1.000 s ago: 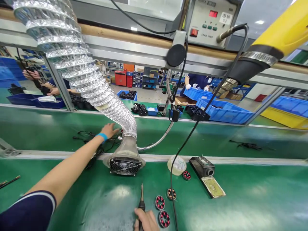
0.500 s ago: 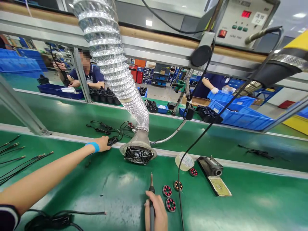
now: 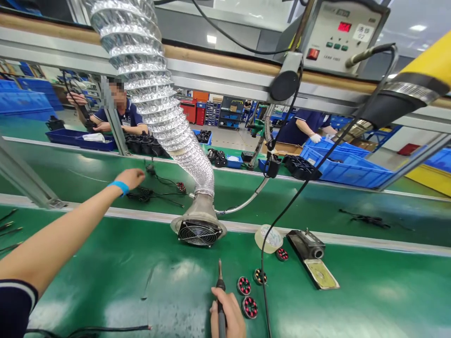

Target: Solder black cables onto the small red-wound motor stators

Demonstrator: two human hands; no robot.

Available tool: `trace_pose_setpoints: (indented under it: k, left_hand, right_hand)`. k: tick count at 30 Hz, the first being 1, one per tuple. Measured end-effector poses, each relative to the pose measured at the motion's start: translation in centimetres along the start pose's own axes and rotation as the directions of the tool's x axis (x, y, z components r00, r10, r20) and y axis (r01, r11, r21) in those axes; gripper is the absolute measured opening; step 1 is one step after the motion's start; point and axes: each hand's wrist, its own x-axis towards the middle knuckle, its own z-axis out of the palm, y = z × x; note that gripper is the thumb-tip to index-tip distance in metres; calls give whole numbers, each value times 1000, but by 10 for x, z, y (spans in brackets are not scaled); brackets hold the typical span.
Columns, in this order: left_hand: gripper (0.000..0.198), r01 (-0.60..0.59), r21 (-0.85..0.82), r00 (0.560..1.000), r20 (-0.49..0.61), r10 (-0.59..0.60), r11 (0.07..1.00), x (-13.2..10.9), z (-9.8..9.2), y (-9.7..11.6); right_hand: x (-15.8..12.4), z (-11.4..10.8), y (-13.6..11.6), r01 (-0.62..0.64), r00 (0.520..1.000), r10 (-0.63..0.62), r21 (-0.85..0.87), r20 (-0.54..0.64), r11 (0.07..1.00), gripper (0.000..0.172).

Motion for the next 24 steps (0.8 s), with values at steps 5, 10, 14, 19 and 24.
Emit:
trace_pose_setpoints:
  k: [5,10,14,19,24]
  left_hand:
    - [32,-70,42,951,306,54,997,-9,74,14]
    - [36,-40,86,917,399,2,995,4,99,33]
    - [33,-43,102,907,420,-4,994,1,94,36]
    - [30,-40,51,948,319,21,998,-26,71,27]
    - [27,70,-16,997,36,-70,997,-57,17,-1]
  right_hand:
    - [-8,9,-1,-155,985,153,-12,-80,988,31]
    - [-7,13,-9,-267,958,270,44,-99,963,31]
    - [-1,8,-12,-273,956,280,83,-92,958,31]
    - [8,0,-13,-133,991,133,106,0,985,23]
    - [17,-4,-26,-29,989,46,121,-139,992,22]
